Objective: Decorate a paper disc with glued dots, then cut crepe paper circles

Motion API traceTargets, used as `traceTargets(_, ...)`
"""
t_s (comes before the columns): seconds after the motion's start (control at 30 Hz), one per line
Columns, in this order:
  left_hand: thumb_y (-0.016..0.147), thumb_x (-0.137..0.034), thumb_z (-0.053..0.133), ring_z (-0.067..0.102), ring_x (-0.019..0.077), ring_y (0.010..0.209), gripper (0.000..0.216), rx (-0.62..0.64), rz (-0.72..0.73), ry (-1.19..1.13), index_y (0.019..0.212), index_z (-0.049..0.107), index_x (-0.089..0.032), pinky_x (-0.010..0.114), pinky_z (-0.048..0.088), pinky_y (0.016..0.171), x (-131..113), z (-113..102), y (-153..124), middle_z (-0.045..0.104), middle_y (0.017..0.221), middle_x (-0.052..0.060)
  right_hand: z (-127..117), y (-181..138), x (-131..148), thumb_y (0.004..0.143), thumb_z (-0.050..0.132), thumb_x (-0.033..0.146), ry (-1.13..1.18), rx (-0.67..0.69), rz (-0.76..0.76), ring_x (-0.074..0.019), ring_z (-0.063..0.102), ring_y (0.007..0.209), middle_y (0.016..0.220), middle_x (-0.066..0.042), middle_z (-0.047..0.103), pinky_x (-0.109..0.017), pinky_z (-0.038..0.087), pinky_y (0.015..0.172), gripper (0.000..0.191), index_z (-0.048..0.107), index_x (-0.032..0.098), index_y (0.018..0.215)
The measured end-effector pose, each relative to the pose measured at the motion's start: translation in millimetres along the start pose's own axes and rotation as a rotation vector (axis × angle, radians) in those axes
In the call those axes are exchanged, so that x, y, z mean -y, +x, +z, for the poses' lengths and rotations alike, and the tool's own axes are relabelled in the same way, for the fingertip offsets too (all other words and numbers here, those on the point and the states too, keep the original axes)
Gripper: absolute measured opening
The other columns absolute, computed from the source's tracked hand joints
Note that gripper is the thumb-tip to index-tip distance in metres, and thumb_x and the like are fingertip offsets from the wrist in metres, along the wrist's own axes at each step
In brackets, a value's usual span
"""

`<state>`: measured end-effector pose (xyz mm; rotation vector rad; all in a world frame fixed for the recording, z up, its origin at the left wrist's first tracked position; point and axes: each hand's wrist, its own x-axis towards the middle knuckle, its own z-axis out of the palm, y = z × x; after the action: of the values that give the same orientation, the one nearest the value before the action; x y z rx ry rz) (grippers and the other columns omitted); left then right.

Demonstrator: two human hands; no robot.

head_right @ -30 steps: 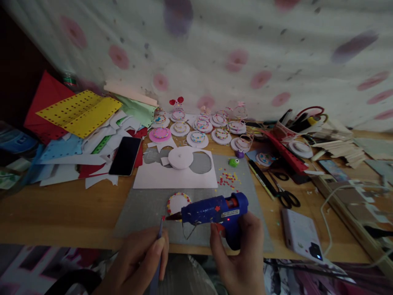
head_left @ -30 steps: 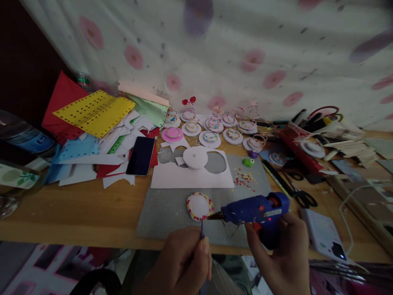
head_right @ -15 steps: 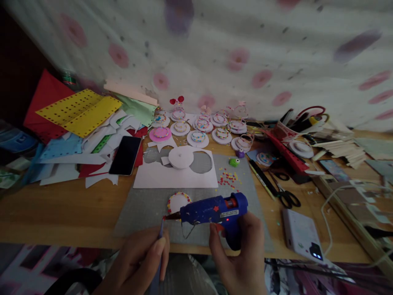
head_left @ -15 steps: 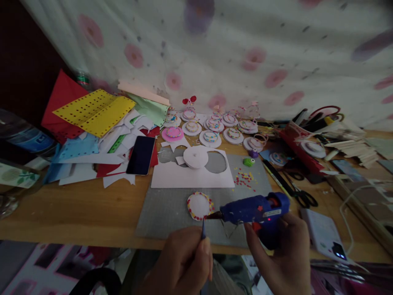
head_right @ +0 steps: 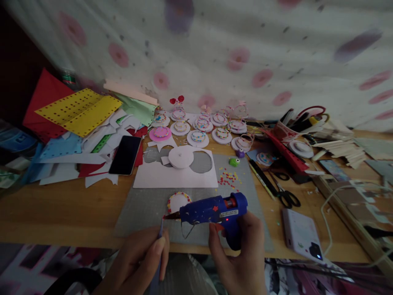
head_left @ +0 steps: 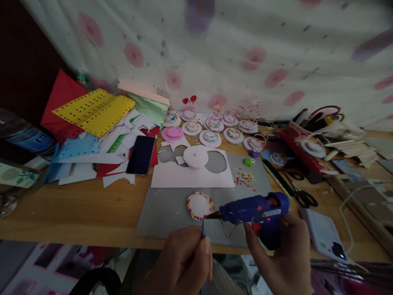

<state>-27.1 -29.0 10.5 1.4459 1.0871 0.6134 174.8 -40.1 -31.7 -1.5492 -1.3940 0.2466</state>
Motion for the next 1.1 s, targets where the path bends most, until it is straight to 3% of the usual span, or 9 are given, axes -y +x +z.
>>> traceTargets(0.37, 0.099, -0.053, 0.024, 0.046, 0.0137, 0.06, 0.052, -0.008, 0.007, 0.006, 0.062, 0.044, -0.022, 0.025, 0.037, 0.062, 4.5, -0.3, -0.6, 0.047, 0.061, -0.001, -0.8, -0.4, -0.7, 0.075, 0.075, 0.024, 0.019, 0.003, 0.031, -0.0071, 0.045, 0.046, 0.072, 0.004, 0.053, -0.017, 0.037, 0.038, 0.038, 0.049, 0.022, 0.103)
traceTargets(1.1, 0.1, -0.05, 0.023, 0.047, 0.0128, 0.061, 0.051, 0.033, 0.015, 0.016, 0.064, 0.044, -0.022, 0.025, 0.036, 0.061, 5.8, -1.9, -1.0, 0.047, 0.063, -0.001, -3.3, -1.5, -1.1, 0.074, 0.076, 0.025, 0.003, -0.011, 0.035, -0.008, 0.046, 0.048, 0.075, 0.003, 0.052, -0.019, 0.04, 0.039, 0.042, 0.049, 0.021, 0.106)
